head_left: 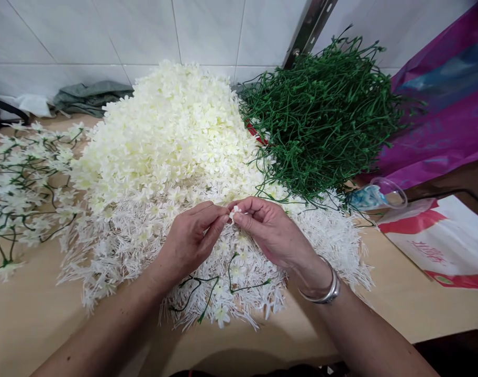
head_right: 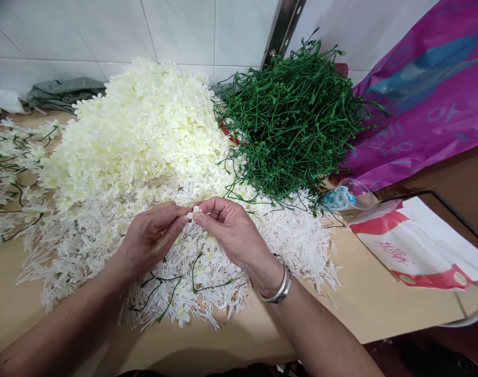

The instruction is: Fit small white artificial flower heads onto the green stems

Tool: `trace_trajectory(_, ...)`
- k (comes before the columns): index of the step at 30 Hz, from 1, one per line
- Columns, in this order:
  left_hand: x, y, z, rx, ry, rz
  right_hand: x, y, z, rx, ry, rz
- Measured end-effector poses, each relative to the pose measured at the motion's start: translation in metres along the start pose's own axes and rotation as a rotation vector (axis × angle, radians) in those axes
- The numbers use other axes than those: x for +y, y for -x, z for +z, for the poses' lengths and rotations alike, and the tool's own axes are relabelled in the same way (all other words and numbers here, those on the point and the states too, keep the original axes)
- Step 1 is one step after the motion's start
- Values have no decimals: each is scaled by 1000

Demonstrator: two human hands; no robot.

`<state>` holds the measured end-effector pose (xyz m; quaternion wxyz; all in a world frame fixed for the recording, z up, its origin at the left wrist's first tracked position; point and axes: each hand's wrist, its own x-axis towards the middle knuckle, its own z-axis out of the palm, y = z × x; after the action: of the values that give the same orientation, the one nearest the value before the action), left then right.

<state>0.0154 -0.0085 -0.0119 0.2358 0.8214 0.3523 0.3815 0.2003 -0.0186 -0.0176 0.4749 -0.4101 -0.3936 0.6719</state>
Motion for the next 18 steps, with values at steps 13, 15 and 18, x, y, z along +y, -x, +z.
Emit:
trace_trajectory(13,0,0,-5,-26,198,-171,6,-3,1,19,-159,77)
trace_trajectory(15,-1,1,-5,-31,183,-148,6,-3,1,22,-144,80)
trace_trajectory(18,-3,1,-4,-22,165,-116,6,-4,0,19,-122,85)
